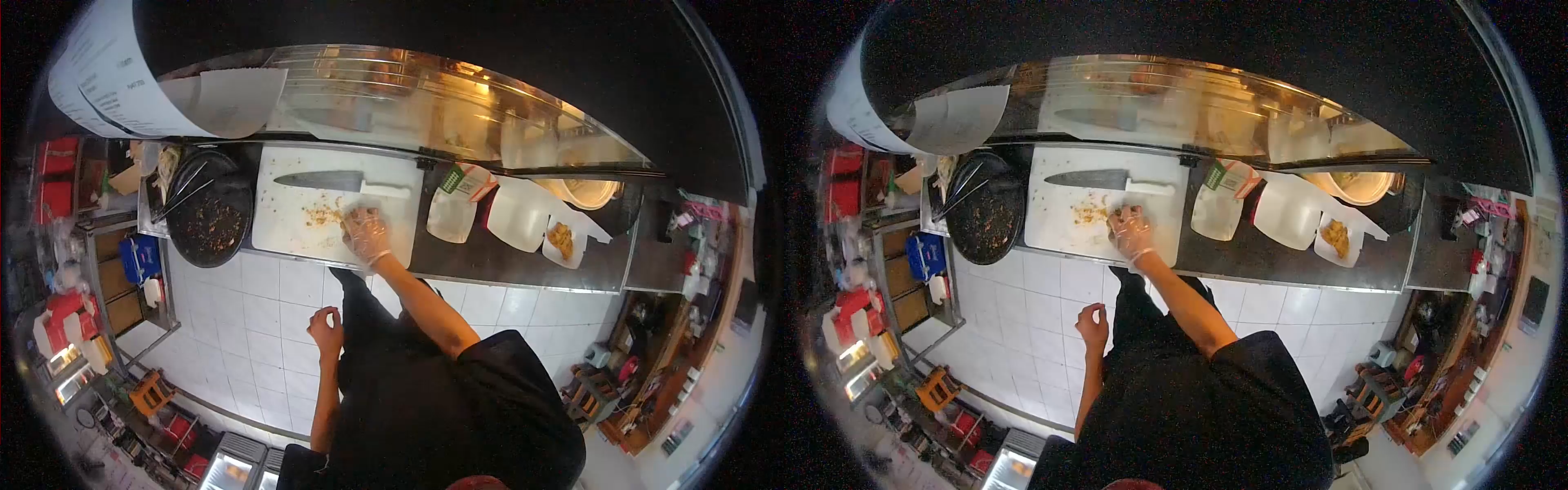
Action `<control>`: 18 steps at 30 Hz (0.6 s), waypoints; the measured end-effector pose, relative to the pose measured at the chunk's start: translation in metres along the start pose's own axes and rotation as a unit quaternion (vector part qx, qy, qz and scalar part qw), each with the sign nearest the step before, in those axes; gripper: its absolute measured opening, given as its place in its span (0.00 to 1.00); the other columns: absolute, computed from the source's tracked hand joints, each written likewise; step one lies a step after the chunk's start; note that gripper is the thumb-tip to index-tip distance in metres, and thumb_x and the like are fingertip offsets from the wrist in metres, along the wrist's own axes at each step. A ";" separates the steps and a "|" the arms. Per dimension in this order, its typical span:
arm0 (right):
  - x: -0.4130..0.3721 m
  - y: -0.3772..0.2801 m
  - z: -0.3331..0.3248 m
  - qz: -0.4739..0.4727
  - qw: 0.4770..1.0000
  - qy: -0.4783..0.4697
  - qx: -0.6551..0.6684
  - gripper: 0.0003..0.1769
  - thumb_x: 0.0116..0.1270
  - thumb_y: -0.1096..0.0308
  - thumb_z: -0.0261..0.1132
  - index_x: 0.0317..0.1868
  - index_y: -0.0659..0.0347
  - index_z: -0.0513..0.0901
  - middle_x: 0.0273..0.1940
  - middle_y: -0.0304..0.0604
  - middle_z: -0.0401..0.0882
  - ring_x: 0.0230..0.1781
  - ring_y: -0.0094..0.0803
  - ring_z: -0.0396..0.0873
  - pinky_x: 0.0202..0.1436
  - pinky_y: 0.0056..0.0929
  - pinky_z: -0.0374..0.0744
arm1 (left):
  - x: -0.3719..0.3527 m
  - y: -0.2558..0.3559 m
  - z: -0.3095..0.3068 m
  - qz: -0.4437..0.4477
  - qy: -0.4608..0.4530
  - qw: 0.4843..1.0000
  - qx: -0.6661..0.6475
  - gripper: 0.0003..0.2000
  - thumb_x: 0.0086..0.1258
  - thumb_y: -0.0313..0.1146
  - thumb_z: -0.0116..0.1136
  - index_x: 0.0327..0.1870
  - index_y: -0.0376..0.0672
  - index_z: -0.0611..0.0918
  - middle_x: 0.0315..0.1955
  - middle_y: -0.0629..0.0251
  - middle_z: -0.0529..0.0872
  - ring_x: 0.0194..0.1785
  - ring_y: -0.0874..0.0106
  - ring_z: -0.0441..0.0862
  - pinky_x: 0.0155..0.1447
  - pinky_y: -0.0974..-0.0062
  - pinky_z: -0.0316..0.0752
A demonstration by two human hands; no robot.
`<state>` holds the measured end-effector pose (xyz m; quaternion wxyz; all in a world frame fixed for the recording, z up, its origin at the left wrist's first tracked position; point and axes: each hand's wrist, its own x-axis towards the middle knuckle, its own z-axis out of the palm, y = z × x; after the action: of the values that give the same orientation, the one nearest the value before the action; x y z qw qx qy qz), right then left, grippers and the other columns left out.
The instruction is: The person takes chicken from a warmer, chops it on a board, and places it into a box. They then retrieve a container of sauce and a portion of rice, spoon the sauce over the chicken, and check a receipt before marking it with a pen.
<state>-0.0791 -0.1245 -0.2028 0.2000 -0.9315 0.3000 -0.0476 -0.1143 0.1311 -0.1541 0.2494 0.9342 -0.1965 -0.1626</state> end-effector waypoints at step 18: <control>-0.044 0.132 -0.084 0.053 0.925 0.070 -0.370 0.24 0.71 0.63 0.51 0.64 0.65 0.73 0.64 0.57 0.71 0.67 0.54 0.66 0.74 0.55 0.57 | 0.016 -0.025 -0.037 0.010 0.020 0.996 -0.089 0.05 0.63 0.31 0.62 0.37 0.45 0.86 0.36 0.59 0.87 0.42 0.56 0.83 0.47 0.59 0.76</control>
<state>-0.2033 -0.2255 -0.1777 -0.1786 -0.9163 0.3582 0.0127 -0.0787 0.1588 -0.1399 0.3372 0.9095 -0.1850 -0.1580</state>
